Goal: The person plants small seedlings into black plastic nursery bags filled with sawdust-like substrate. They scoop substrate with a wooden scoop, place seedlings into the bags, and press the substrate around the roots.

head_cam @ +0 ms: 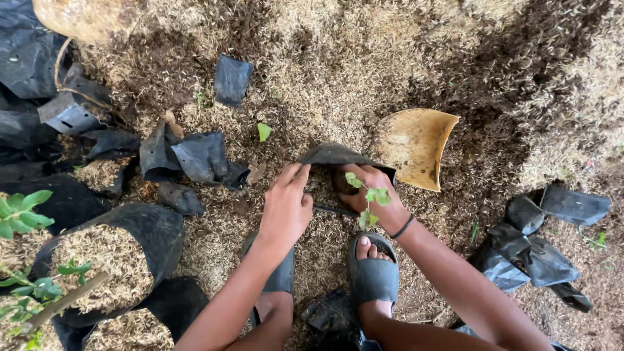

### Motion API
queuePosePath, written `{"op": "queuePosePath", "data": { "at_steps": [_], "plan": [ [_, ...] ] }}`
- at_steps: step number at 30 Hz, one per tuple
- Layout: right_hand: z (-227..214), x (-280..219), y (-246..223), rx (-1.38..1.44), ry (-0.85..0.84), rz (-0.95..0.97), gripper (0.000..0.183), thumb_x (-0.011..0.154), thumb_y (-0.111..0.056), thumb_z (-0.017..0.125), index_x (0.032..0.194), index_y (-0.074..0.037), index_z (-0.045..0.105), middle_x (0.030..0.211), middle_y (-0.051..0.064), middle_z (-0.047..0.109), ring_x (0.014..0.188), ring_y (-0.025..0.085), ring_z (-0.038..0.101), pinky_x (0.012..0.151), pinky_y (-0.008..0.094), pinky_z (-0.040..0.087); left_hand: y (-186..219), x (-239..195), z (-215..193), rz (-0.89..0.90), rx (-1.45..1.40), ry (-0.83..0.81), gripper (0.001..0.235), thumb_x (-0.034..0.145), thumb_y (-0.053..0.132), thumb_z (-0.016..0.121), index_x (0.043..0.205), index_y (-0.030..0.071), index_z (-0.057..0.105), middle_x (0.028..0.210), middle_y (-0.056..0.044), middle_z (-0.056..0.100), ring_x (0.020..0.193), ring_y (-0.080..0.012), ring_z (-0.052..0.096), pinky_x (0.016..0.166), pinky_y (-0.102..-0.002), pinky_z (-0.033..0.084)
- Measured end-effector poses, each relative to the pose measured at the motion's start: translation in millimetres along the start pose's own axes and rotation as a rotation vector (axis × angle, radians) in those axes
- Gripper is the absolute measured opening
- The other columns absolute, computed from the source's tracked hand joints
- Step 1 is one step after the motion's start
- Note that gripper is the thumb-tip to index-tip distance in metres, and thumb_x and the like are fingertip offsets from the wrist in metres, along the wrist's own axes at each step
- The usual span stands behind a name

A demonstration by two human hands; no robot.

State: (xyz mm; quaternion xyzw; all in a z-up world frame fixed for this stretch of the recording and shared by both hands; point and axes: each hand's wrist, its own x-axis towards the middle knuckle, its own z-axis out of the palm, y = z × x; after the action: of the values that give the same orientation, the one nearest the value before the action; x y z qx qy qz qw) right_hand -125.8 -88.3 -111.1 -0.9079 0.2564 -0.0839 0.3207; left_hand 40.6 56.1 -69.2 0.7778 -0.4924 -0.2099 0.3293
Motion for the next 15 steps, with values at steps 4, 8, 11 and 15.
{"op": "queuePosePath", "data": {
  "at_steps": [4, 8, 11, 15],
  "plan": [
    [0.2, 1.5, -7.1, 0.116, -0.023, -0.089, 0.062, 0.069, -0.014, 0.087, 0.126, -0.01, 0.063, 0.105, 0.02, 0.07, 0.09, 0.039, 0.071, 0.079, 0.044, 0.061, 3.8, 2.1, -1.4, -0.099, -0.031, -0.083, 0.055, 0.078, -0.007, 0.063, 0.133, -0.005, 0.06, 0.135, -0.022, 0.058, 0.105, -0.0416, 0.069, 0.091, -0.043, 0.058],
    [0.3, 2.9, -6.9, 0.073, 0.048, 0.063, 0.062, 0.072, -0.01, 0.083, 0.13, -0.007, 0.062, 0.105, 0.02, 0.07, 0.091, 0.038, 0.072, 0.078, 0.043, 0.061, 6.5, 2.2, -1.4, -0.069, -0.044, -0.056, 0.055, 0.079, -0.006, 0.063, 0.133, -0.005, 0.06, 0.137, -0.024, 0.058, 0.105, -0.0421, 0.07, 0.092, -0.043, 0.058],
    [6.5, -1.3, -12.6, 0.066, -0.011, 0.1, 0.053, 0.078, -0.01, 0.081, 0.127, -0.008, 0.061, 0.105, 0.019, 0.07, 0.092, 0.038, 0.072, 0.076, 0.043, 0.061, 6.7, -0.8, -0.5, -0.055, -0.031, -0.044, 0.055, 0.078, -0.007, 0.062, 0.132, -0.006, 0.061, 0.135, -0.025, 0.059, 0.105, -0.0437, 0.069, 0.091, -0.045, 0.057],
    [11.5, -3.4, -24.3, -0.005, 0.057, 0.134, 0.061, 0.073, -0.017, 0.088, 0.125, -0.005, 0.057, 0.102, 0.021, 0.067, 0.088, 0.043, 0.068, 0.072, 0.05, 0.057, 7.2, 3.0, 0.8, -0.007, -0.017, -0.04, 0.055, 0.077, -0.007, 0.062, 0.132, -0.009, 0.06, 0.133, -0.026, 0.059, 0.104, -0.0444, 0.068, 0.092, -0.045, 0.057]
  ]
}}
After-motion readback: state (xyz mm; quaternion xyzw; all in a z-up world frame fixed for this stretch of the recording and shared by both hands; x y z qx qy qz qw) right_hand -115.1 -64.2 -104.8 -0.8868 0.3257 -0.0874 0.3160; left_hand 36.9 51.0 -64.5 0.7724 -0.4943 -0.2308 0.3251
